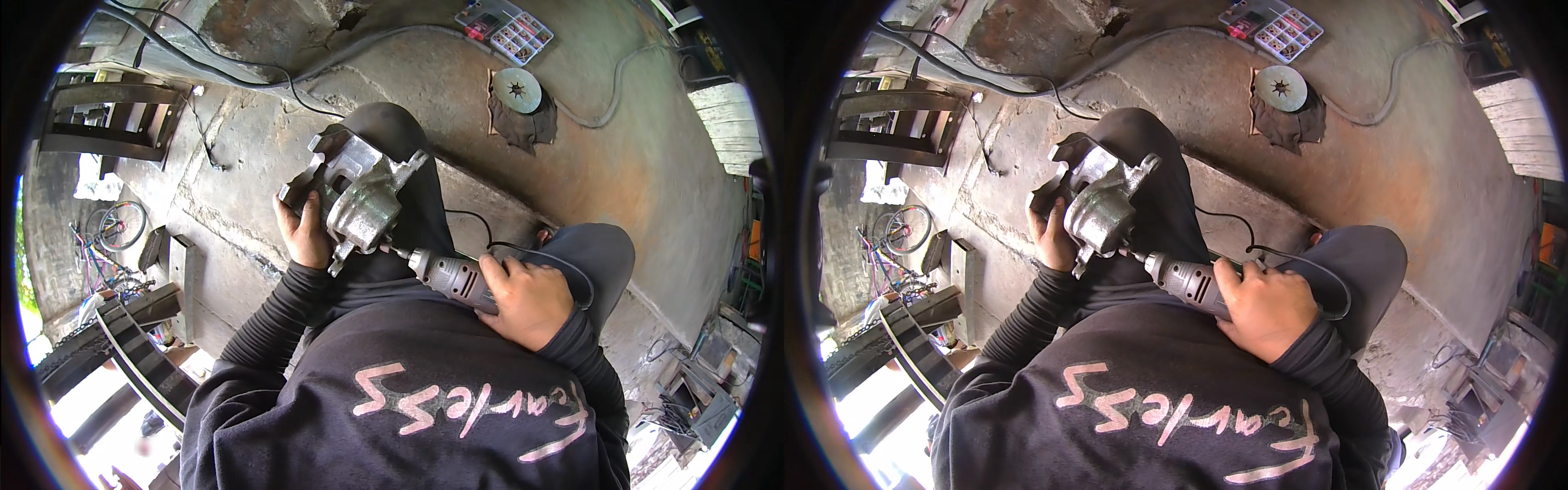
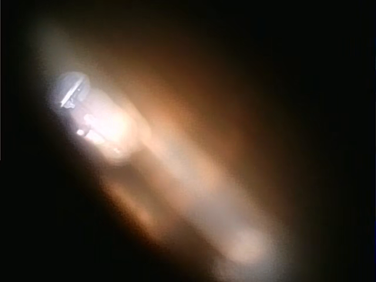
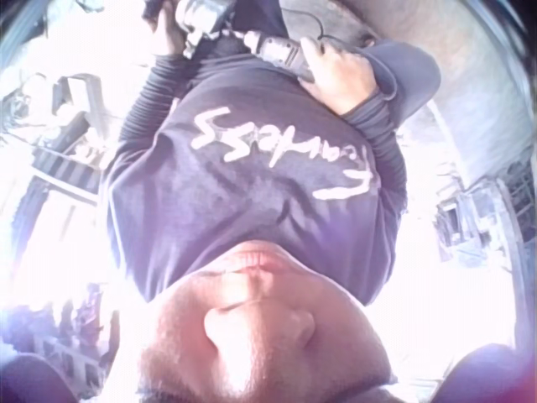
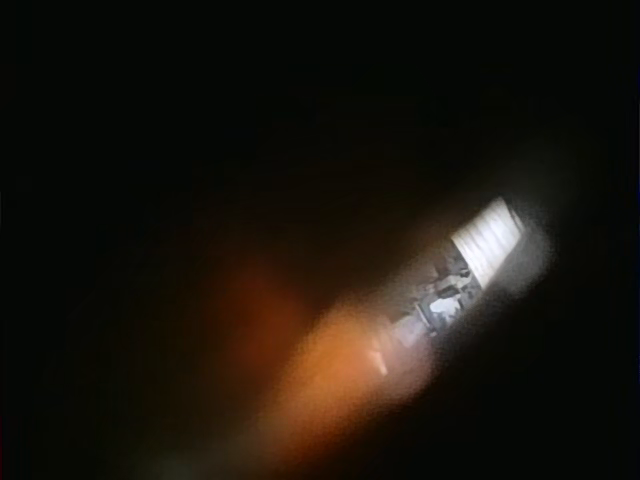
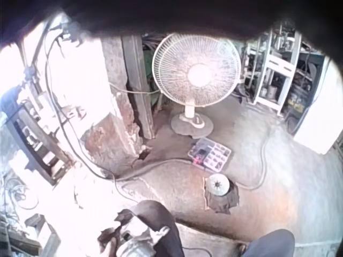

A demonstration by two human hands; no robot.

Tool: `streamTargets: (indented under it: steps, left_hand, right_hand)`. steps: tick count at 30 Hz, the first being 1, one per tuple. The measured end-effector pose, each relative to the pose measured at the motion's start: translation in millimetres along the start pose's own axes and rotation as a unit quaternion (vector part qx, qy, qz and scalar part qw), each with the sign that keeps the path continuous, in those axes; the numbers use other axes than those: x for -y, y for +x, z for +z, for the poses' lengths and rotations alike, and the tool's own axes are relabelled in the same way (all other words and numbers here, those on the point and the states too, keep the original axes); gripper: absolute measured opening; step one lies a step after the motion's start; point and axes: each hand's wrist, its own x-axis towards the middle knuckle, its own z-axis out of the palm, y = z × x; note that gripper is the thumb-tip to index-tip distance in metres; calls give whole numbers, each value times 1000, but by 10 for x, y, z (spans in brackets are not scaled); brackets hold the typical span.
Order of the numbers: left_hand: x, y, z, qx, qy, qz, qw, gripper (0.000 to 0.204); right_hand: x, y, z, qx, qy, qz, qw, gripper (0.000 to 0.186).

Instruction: The person uses a handheld rotary tool to grind and smooth the surface of a metal part. They hold the part with one hand and operate the tool with the other, rotating the part to access different areas.

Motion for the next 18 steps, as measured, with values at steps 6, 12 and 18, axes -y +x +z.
streamTargets:
  steps: [6, 12, 18]
  left_hand:
    - [82, 82, -116, 16, -6, -19, 1000, 32]
    - [128, 107, -118, 30, -16, -11, 999, 32]
    - [57, 65, -81, 27, 26, 24, 999, 31]
  right_hand:
    - [-273, -196, -106, -59, 154, 40, 985, 60]
    - [-234, -119, -24, -93, 158, 64, 981, 62]
    - [-56, 73, -30, -65, 129, 75, 987, 64]
